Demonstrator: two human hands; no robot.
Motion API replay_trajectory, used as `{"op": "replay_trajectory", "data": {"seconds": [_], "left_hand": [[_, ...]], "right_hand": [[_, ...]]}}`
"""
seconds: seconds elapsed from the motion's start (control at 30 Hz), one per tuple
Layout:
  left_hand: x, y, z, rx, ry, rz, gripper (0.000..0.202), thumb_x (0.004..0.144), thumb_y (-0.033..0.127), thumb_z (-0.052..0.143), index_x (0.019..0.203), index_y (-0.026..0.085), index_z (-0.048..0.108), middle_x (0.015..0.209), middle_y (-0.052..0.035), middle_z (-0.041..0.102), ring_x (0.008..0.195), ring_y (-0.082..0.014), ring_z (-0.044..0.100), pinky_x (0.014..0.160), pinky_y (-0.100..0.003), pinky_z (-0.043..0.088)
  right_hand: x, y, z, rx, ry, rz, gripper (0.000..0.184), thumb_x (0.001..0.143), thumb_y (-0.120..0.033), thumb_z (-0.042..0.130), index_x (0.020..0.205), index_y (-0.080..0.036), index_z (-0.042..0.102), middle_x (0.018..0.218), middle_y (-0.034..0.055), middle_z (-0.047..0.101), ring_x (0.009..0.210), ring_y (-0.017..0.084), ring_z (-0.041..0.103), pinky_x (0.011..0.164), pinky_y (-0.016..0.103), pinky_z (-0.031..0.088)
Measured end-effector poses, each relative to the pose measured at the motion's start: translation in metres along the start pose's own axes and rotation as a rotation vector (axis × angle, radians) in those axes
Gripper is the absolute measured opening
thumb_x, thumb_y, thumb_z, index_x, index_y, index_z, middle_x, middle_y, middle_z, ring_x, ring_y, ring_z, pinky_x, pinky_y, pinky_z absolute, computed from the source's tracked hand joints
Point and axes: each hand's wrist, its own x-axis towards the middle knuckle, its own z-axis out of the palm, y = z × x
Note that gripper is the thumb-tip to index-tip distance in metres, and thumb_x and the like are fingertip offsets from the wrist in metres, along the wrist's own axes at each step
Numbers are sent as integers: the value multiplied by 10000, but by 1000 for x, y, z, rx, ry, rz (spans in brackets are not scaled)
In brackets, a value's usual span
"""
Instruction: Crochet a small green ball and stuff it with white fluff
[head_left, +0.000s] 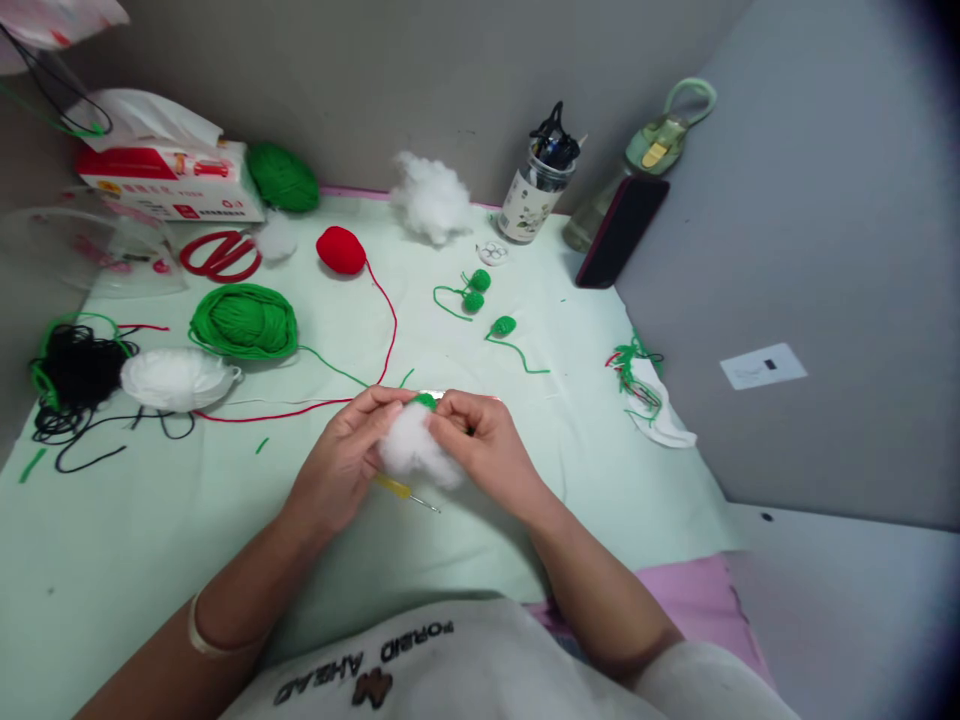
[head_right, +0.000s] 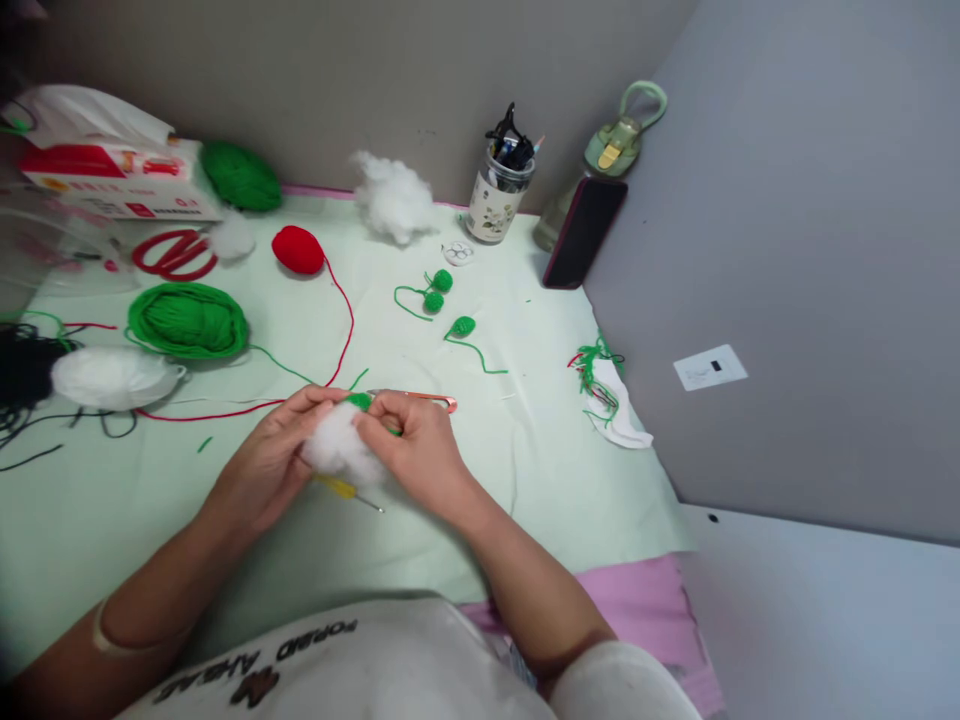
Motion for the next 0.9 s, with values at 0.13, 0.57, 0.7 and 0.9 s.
{"op": "replay_trajectory", "data": {"seconds": [0.13,0.57,0.7,0.9], "left_hand": [[2,0,-6,70,-92,2,286,756,315,851,971,227,684,895,-15,703,685,-135,608,589,-226,479],[6,-10,3,337,172,293,186,726,215,753,818,220,591,790,23,612,690,-152,521,614,-250,410],[-1,-7,3,313,106,215,152,858,368,698,892,232,639,783,8,640,619,-154,525,538,-254,390],[-5,3,-6,179,-13,84,233,866,447,731,968,239,757,852,-36,706,634,-156,559,543,-254,425]], "right_hand": [[1,3,-3,32,-76,28,269,847,-280,577,623,-217,441,559,-84,320,537,91,286,524,259,226],[-3,1,11,-68,-150,15,247,913,-312,548,701,-219,464,558,-86,324,526,95,285,528,266,211],[1,4,6,34,-95,33,350,880,-338,562,605,-216,383,588,-70,309,563,91,278,540,271,207],[3,2,-2,91,-52,58,255,794,-302,593,599,-205,461,561,-80,324,549,81,252,537,267,189]]}}
